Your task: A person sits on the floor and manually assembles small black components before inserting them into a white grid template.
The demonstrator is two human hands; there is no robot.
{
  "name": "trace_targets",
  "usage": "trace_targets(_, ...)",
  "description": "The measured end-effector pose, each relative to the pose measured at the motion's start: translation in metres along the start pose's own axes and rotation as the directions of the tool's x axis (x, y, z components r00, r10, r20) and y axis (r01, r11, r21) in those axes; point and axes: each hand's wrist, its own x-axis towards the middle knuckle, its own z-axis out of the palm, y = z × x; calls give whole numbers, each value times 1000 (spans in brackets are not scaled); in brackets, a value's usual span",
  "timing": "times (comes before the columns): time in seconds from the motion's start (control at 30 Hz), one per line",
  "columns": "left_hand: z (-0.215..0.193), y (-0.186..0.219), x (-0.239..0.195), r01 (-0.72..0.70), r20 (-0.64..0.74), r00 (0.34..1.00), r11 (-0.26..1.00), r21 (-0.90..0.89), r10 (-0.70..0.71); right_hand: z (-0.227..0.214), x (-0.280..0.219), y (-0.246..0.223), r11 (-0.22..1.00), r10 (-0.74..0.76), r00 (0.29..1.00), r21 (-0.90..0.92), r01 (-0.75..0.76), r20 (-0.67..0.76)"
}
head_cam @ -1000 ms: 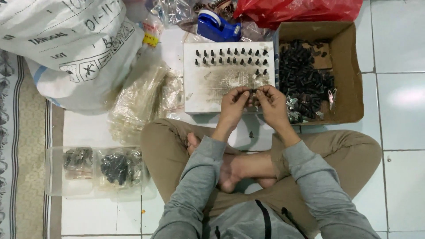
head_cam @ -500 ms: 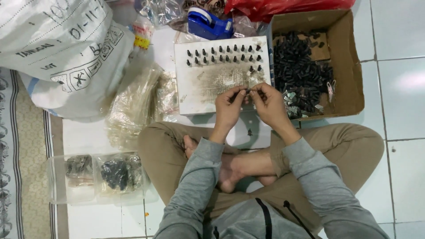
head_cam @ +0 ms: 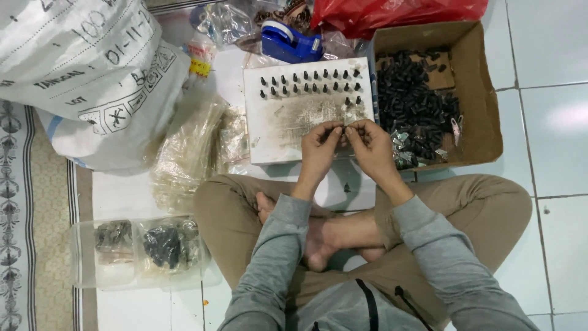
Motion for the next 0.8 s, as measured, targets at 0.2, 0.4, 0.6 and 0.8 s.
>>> trace_targets(0.2,2,-10,2,1,3,1000,1000,-15,-1,5,2,13,997,37,999,67,-38,9)
trace_targets(0.4,-2,19,-13,-529,159,832,671,520,532,-1,5,18,998,-19,997,-64,15,-71)
trace_targets(0.6,0,6,-7,-597,256,758,479,644,600,0,4,11,997,-14,998,-80,9,-64)
trace_targets(0.8,1,-7,5,-582,264,754,427,692,602,4,5,18,1000,12,999,-10,-12,-42)
